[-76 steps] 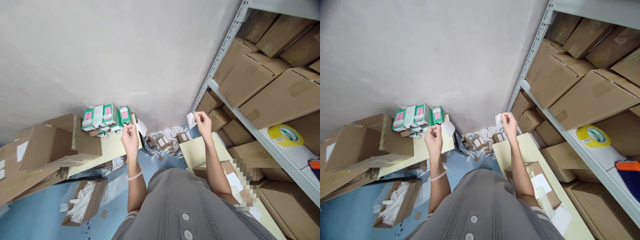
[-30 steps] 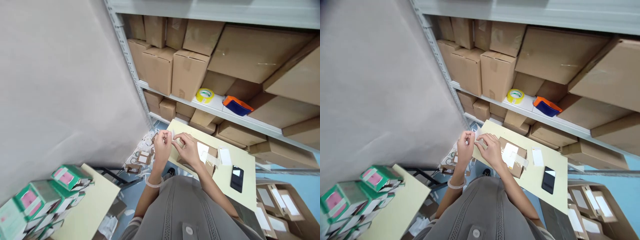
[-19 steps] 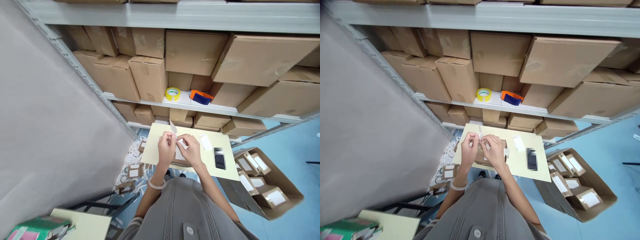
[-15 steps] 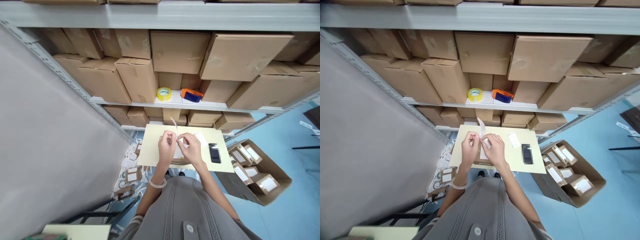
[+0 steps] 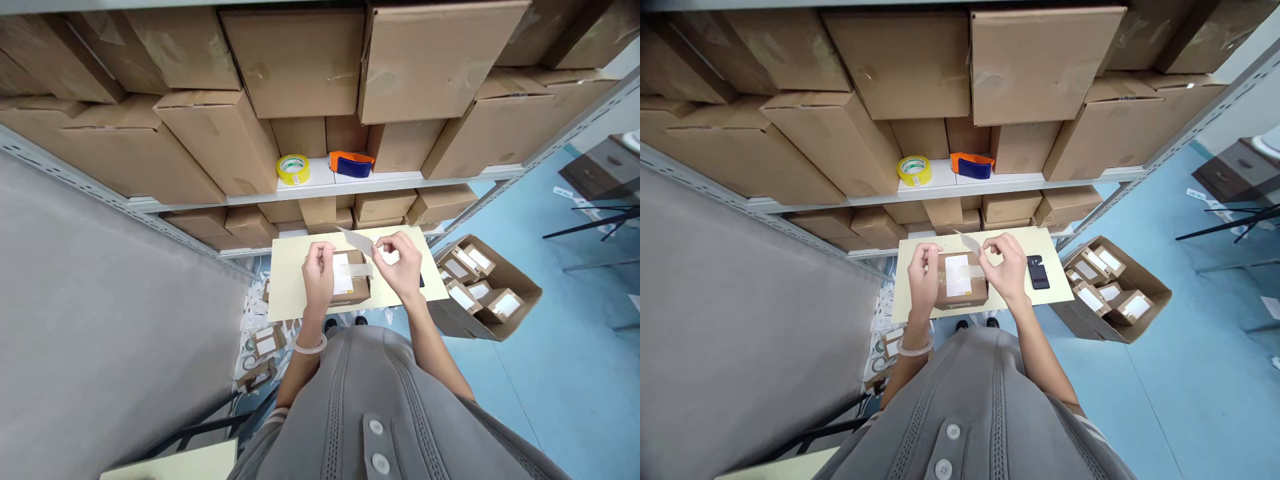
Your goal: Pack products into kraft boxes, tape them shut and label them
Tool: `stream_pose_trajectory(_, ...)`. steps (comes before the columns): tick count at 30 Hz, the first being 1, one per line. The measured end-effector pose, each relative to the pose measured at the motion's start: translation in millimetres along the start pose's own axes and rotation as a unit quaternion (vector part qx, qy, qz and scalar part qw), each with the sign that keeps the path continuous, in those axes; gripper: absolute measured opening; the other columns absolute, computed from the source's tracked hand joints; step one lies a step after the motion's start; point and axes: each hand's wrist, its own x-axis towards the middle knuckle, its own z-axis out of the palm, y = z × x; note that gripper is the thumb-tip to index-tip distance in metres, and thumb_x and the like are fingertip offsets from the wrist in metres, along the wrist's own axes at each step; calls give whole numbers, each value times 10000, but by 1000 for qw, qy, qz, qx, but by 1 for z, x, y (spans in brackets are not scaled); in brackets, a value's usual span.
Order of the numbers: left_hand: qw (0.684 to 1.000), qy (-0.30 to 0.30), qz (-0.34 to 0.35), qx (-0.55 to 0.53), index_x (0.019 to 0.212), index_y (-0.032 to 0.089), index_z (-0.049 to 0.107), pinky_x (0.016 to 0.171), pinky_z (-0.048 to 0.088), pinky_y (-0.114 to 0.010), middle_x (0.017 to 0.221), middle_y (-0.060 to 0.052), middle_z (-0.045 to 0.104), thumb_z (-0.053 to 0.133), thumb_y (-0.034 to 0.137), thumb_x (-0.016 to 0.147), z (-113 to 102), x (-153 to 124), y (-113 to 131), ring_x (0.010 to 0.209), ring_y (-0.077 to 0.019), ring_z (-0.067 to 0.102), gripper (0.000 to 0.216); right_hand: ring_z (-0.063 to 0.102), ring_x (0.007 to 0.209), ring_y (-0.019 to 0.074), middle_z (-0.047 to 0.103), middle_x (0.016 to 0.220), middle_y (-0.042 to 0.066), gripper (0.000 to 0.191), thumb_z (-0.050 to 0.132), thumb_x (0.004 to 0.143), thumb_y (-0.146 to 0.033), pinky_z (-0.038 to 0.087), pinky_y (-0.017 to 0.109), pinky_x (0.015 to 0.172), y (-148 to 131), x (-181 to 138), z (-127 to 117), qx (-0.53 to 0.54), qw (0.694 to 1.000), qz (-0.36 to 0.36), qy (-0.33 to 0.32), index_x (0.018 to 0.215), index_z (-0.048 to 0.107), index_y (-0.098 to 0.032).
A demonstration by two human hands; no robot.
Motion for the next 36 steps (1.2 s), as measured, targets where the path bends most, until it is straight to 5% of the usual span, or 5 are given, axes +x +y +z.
stream_pose_trajectory(9,994,-99,-54,3,993,220,625,739,454,-251,979,-35,646,550,416,924,20,7,-65,743,-125,555,221,559,736,171,617,767,14,140,668,806,-329,481,323,733,20,-1,-19,134,981,130,46,756,581,-232)
stream_pose_trajectory(14,977,-146,-133,-81,941,223,634,597,408,-243,628,38,511,549,533,900,26,-3,-78,578,-122,490,325,554,701,153,598,754,1,181,690,783,-362,461,297,675,34,-10,-11,234,950,206,9,776,567,-229)
stream_pose_trajectory(22,985,-76,-140,-61,850,201,595,601,405,-239,695,20,537,617,467,859,8,-13,-79,630,-120,494,267,568,653,153,660,695,-27,415,780,676,-488,468,303,654,69,-27,20,293,899,324,-32,890,514,-252)
stream_pose_trajectory(29,986,-50,-132,85,755,217,569,679,419,-276,779,8,575,622,418,856,12,-17,-97,661,-136,508,231,516,578,127,610,618,-21,376,761,661,-538,433,287,607,109,-43,48,201,919,328,-83,755,623,-200)
stream_pose_trajectory(36,952,-28,-99,287,738,220,590,916,404,-426,1003,-78,628,636,355,856,25,-13,-117,1057,-282,578,185,529,655,157,600,843,36,212,680,745,-419,438,313,645,124,-49,69,-56,960,251,-111,702,666,-212)
